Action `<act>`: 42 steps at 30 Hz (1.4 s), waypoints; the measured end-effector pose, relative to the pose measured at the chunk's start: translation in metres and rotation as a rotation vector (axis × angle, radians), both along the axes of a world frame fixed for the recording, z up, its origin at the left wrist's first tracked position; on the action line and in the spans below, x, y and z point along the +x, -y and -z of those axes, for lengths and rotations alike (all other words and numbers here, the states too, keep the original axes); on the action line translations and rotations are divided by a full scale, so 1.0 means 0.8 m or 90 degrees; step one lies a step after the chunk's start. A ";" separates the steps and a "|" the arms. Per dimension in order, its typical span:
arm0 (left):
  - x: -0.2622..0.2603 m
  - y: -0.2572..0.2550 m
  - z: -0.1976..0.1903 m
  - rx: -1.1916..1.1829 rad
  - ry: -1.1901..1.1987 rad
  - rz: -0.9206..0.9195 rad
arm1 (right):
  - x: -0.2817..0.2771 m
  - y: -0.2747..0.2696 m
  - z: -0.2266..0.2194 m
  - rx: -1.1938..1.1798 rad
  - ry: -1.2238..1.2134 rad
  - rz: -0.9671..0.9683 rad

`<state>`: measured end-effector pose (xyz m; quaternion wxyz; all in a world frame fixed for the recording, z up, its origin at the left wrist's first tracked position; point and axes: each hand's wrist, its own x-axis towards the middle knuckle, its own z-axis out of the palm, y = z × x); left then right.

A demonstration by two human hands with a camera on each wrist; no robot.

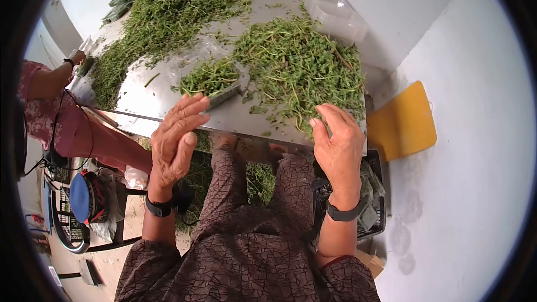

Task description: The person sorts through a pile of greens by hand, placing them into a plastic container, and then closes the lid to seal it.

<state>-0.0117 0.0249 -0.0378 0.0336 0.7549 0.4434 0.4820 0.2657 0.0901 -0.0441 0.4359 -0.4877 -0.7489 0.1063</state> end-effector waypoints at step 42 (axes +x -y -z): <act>0.149 -0.132 -0.003 -0.155 -0.260 -0.002 | 0.047 -0.027 0.066 0.035 -0.268 0.000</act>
